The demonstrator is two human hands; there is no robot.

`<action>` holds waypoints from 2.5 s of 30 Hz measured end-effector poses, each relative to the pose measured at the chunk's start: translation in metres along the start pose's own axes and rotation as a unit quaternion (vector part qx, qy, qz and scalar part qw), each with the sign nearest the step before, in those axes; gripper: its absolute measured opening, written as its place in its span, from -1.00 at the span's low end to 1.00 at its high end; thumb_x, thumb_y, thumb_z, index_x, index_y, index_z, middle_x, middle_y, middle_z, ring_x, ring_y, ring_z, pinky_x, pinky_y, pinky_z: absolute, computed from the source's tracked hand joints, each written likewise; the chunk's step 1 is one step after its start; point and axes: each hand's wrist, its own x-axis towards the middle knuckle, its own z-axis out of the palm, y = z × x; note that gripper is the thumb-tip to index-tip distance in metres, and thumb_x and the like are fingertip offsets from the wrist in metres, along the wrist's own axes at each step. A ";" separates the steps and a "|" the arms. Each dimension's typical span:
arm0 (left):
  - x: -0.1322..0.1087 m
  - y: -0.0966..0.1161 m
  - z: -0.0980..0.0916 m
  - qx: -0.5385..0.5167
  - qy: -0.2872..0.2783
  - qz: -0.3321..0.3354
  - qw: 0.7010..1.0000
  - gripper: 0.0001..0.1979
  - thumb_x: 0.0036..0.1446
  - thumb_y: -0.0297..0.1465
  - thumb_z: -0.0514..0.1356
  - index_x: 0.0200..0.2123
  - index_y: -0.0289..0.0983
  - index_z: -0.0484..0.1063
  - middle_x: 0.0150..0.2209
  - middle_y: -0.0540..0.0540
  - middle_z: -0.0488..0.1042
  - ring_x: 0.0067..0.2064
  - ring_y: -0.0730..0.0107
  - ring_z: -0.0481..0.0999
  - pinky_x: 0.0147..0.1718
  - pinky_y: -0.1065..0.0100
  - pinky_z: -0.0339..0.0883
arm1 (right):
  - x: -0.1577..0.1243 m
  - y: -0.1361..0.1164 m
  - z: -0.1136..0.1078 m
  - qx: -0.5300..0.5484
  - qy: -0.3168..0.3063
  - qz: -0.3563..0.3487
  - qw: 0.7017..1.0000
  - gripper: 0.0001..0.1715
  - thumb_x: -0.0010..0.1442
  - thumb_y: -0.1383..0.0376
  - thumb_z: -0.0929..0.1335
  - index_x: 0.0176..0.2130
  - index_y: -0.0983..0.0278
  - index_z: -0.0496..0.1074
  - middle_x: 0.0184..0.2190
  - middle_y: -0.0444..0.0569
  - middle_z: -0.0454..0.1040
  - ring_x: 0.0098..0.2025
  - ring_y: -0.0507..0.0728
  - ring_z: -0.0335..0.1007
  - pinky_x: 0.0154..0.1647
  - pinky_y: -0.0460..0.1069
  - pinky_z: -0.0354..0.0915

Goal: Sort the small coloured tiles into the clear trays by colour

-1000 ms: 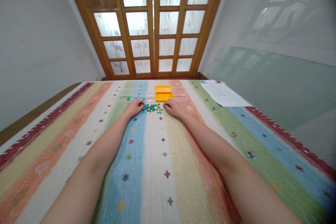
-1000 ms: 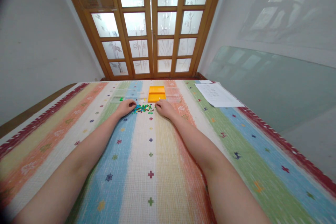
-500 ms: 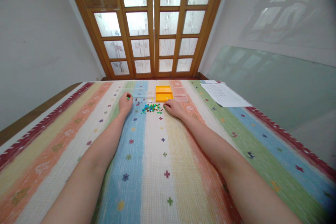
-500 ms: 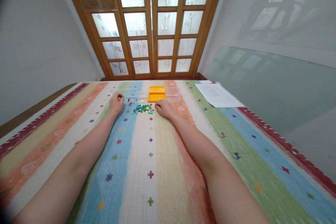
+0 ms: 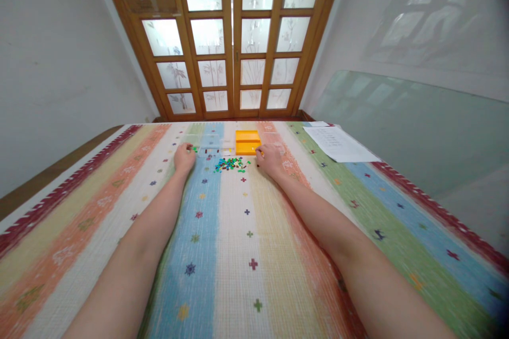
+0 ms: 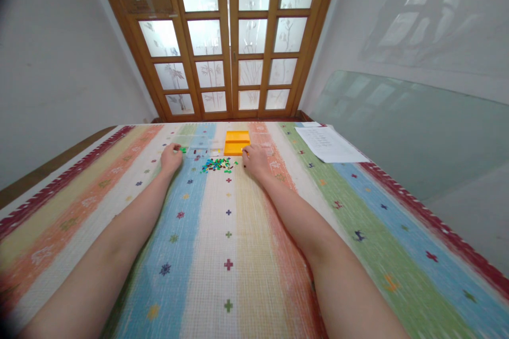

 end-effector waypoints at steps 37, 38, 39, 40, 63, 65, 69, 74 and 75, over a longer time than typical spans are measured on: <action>-0.006 0.009 0.000 0.064 -0.104 0.091 0.988 -0.50 0.21 -0.41 0.17 0.23 -0.19 0.45 -0.01 -0.22 0.61 0.00 0.03 0.56 0.00 0.18 0.38 | 0.009 0.038 0.005 -0.035 -0.049 0.047 0.997 -0.50 0.32 0.41 0.27 0.18 0.27 0.52 0.09 0.12 0.58 0.10 0.25 0.47 0.19 0.09 0.25; -0.006 0.008 0.000 0.061 -0.106 0.095 0.988 -0.51 0.20 -0.41 0.17 0.21 -0.19 0.46 0.00 -0.21 0.61 0.01 0.03 0.56 0.01 0.18 0.38 | 0.009 0.038 0.005 -0.036 -0.052 0.048 0.997 -0.50 0.32 0.40 0.28 0.18 0.26 0.52 0.08 0.12 0.59 0.09 0.25 0.47 0.19 0.10 0.26; -0.005 0.007 0.001 0.058 -0.107 0.099 0.988 -0.53 0.20 -0.42 0.16 0.18 -0.19 0.49 0.01 -0.21 0.60 0.02 0.03 0.56 0.02 0.17 0.38 | 0.009 0.038 0.004 -0.038 -0.055 0.050 0.997 -0.51 0.32 0.40 0.28 0.18 0.26 0.52 0.08 0.12 0.59 0.09 0.25 0.47 0.19 0.10 0.26; -0.005 0.007 0.001 0.055 -0.107 0.103 0.987 -0.56 0.21 -0.42 0.16 0.15 -0.19 0.51 0.01 -0.21 0.60 0.03 0.03 0.55 0.04 0.17 0.37 | 0.009 0.038 0.004 -0.040 -0.058 0.049 0.996 -0.52 0.32 0.39 0.29 0.17 0.26 0.53 0.08 0.12 0.59 0.09 0.26 0.46 0.20 0.10 0.25; -0.007 0.013 -0.003 0.063 -0.083 0.091 0.990 -0.56 0.23 -0.40 0.16 0.17 -0.19 0.48 0.04 -0.23 0.58 0.05 0.01 0.54 0.01 0.16 0.38 | 0.001 0.000 -0.014 -0.022 -0.132 -0.085 0.987 -0.72 0.38 0.30 0.30 -0.10 0.27 0.62 -0.10 0.11 0.60 -0.01 0.23 0.43 0.07 0.06 0.23; -0.008 0.016 -0.004 0.063 -0.068 0.093 0.991 -0.58 0.24 -0.40 0.15 0.15 -0.20 0.49 0.08 -0.24 0.55 0.07 0.00 0.52 0.00 0.15 0.39 | -0.002 -0.004 -0.013 -0.008 -0.156 -0.113 0.981 -0.73 0.39 0.30 0.30 -0.12 0.27 0.61 -0.13 0.08 0.60 -0.05 0.20 0.45 0.02 0.02 0.24; -0.015 0.029 -0.005 0.042 -0.046 0.106 0.992 -0.63 0.30 -0.37 0.12 0.13 -0.19 0.50 0.12 -0.24 0.50 0.07 0.01 0.52 0.01 0.13 0.38 | -0.005 -0.009 -0.013 0.011 -0.149 -0.124 0.981 -0.73 0.36 0.31 0.33 -0.02 0.27 0.58 -0.09 0.07 0.58 -0.03 0.18 0.44 0.01 -0.01 0.24; -0.028 0.051 -0.002 0.014 -0.100 0.178 0.979 -0.66 0.33 -0.37 0.11 0.10 -0.17 0.52 0.10 -0.19 0.51 0.06 0.08 0.52 0.06 0.17 0.36 | -0.006 -0.011 -0.012 0.014 -0.156 -0.128 0.979 -0.70 0.36 0.32 0.34 0.04 0.26 0.56 -0.05 0.07 0.55 0.02 0.18 0.42 0.06 0.00 0.23; -0.031 0.055 -0.002 0.010 -0.120 0.198 0.973 -0.67 0.34 -0.37 0.11 0.10 -0.17 0.53 0.09 -0.18 0.51 0.06 0.10 0.52 0.06 0.18 0.36 | -0.006 -0.011 -0.012 0.012 -0.157 -0.132 0.979 -0.71 0.37 0.31 0.33 0.03 0.25 0.56 -0.05 0.07 0.55 0.01 0.18 0.42 0.05 0.00 0.23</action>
